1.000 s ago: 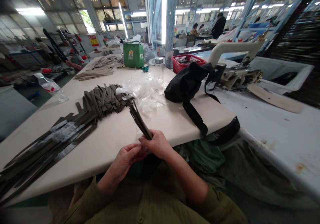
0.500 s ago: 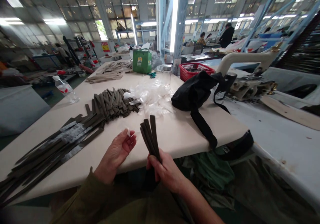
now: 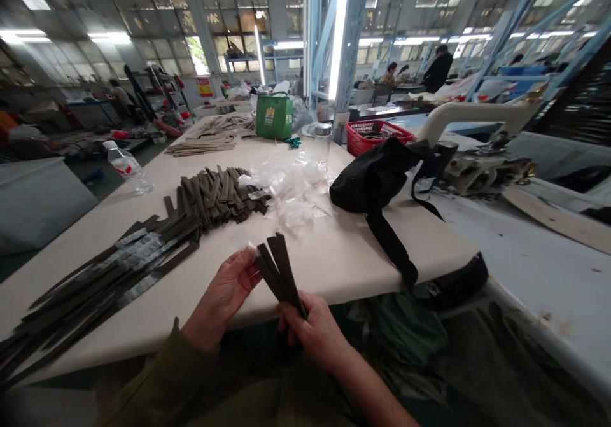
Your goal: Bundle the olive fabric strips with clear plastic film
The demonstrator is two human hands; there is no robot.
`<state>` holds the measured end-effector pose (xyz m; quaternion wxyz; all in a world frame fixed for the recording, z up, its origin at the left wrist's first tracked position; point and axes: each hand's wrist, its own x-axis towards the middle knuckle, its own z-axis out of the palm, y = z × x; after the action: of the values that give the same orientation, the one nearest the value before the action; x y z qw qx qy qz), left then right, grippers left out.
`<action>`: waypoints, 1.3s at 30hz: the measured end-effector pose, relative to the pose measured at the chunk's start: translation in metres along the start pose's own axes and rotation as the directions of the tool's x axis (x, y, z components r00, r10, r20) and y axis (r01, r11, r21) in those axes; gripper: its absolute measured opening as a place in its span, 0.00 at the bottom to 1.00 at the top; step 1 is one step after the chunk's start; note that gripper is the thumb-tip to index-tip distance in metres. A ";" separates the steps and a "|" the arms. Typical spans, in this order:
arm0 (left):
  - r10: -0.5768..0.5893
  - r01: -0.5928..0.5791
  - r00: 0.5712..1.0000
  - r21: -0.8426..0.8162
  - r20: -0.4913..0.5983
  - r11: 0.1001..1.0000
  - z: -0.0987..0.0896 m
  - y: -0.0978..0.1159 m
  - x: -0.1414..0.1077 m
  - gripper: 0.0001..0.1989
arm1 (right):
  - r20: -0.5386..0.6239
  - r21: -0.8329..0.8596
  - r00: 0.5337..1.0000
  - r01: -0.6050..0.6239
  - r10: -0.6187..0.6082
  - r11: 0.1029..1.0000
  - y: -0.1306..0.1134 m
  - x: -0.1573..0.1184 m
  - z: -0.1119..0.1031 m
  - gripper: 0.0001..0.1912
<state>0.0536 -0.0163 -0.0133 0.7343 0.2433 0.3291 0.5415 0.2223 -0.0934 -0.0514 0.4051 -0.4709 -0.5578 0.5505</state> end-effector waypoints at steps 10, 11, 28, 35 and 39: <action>0.001 0.002 1.000 0.175 -0.015 0.985 -0.005 -0.002 -0.003 0.12 | 0.046 0.082 0.998 -0.049 0.045 0.995 -0.014 0.003 -0.001 0.21; 0.034 -0.028 0.999 0.176 -0.030 0.984 -0.006 0.003 -0.001 0.12 | 0.055 0.095 0.997 -0.053 0.048 0.994 -0.015 0.001 -0.002 0.21; 0.158 -0.162 0.987 0.174 0.037 0.971 0.001 -0.010 -0.010 0.12 | -0.098 -0.233 0.985 0.116 -0.142 0.966 -0.019 0.003 0.002 0.19; 0.055 -0.076 0.993 0.213 0.105 0.974 0.001 -0.019 -0.017 0.13 | -0.090 -0.274 0.979 0.150 -0.181 0.950 -0.018 0.006 0.001 0.19; 0.192 -0.188 0.981 0.093 -0.038 0.978 0.002 -0.002 -0.009 0.14 | -0.070 -0.288 0.984 0.138 -0.165 0.948 -0.017 0.006 0.003 0.20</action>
<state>0.0548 -0.0260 -0.0114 0.6597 0.2935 0.3452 0.5996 0.2166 -0.0874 -0.0348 0.4006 -0.5046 -0.6455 0.4103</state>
